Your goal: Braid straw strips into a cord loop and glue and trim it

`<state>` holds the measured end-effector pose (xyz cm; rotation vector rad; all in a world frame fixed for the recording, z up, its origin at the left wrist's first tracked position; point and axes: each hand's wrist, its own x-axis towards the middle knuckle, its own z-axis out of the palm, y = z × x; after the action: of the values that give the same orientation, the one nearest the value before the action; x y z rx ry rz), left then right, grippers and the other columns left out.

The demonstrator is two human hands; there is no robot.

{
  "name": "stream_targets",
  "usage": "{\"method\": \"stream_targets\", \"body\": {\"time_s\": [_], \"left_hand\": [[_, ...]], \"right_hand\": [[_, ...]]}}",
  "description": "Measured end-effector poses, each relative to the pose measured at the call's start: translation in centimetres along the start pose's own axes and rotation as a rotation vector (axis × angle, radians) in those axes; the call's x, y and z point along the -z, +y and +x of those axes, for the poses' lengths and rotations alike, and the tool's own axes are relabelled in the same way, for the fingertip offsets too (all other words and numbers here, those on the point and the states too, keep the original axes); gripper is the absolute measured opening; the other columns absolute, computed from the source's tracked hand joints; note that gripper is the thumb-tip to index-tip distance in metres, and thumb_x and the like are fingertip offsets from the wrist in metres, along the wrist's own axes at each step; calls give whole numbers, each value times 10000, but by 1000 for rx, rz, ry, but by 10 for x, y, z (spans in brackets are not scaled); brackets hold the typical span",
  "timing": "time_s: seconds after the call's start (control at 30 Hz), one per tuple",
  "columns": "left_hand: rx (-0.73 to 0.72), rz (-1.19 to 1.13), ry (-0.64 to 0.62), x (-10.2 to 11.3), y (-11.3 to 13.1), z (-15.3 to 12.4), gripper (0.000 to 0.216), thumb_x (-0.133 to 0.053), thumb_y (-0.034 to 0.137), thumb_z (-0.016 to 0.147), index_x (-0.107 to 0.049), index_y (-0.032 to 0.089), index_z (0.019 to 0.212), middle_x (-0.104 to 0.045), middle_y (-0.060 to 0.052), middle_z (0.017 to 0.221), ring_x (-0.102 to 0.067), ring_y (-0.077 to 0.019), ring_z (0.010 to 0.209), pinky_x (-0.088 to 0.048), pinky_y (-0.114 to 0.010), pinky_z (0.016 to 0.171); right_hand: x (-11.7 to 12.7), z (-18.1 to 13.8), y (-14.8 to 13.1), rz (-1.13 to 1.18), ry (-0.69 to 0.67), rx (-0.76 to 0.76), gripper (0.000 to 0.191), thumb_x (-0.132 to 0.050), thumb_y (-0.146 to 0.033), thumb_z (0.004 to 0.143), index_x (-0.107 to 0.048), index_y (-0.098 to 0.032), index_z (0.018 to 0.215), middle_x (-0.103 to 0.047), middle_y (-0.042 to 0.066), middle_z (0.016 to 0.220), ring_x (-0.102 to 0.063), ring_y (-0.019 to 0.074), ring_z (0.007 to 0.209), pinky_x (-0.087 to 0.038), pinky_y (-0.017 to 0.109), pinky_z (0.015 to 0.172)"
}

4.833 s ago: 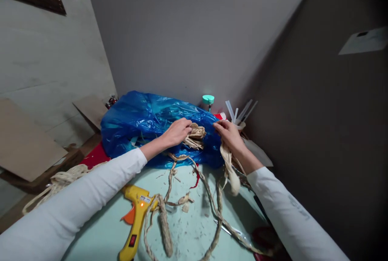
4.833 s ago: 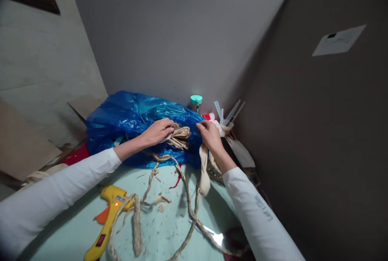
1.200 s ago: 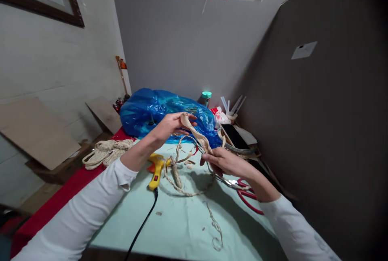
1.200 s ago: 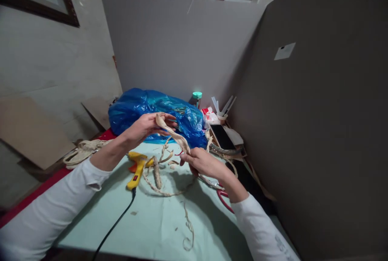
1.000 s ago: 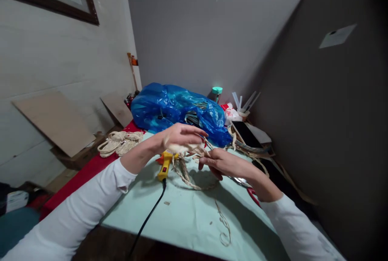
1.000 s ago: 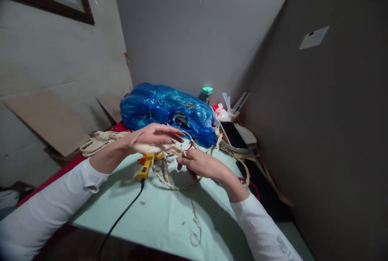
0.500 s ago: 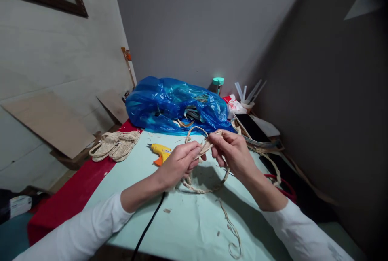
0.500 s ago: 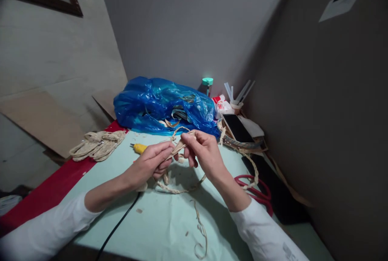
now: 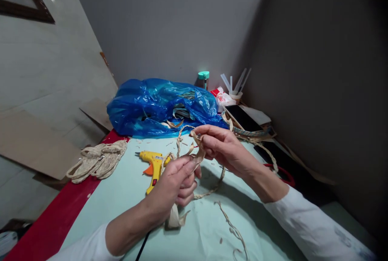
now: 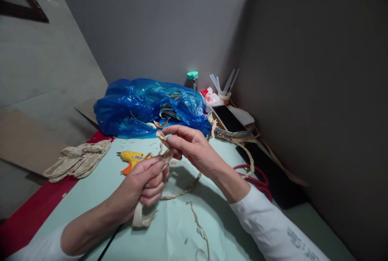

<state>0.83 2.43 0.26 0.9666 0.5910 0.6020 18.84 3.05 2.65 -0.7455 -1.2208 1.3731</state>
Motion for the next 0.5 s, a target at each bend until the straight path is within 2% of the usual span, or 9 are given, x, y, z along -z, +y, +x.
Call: {"method": "stream_targets", "body": {"time_s": [0.17, 0.23, 0.33, 0.5], "left_hand": [[-28, -28, 45, 2, 1, -2, 322, -662, 435, 863, -488, 182, 766, -215, 135, 503, -94, -15, 391, -102, -118, 337], [-47, -31, 54, 3, 1, -3, 305, -644, 413, 881, -492, 178, 757, -227, 131, 492, -104, -16, 387, -111, -119, 338], [-41, -41, 12, 2, 2, -5, 242, -566, 356, 936, -555, 160, 795, -281, 113, 484, -136, -21, 383, -151, -124, 340], [42, -86, -41, -2, 0, -6, 203, -558, 337, 940, -570, 166, 829, -323, 97, 511, -160, -31, 408, -176, -119, 347]], "right_hand": [[1, -1, -3, -138, -61, 45, 278, -714, -389, 825, -707, -182, 1009, -585, 6, 795, -467, 94, 651, -364, 207, 552], [2, -1, -2, -165, -58, 46, 237, -703, -391, 841, -716, -166, 911, -603, 12, 786, -468, 85, 624, -366, 206, 539], [2, 1, 3, -117, 32, 52, 271, -706, -403, 839, -678, -153, 737, -546, -19, 638, -403, 58, 506, -309, 198, 468], [5, 8, 14, -48, 266, 127, 323, -734, -442, 803, -630, -164, 675, -414, -58, 526, -305, 46, 443, -195, 196, 414]]}}
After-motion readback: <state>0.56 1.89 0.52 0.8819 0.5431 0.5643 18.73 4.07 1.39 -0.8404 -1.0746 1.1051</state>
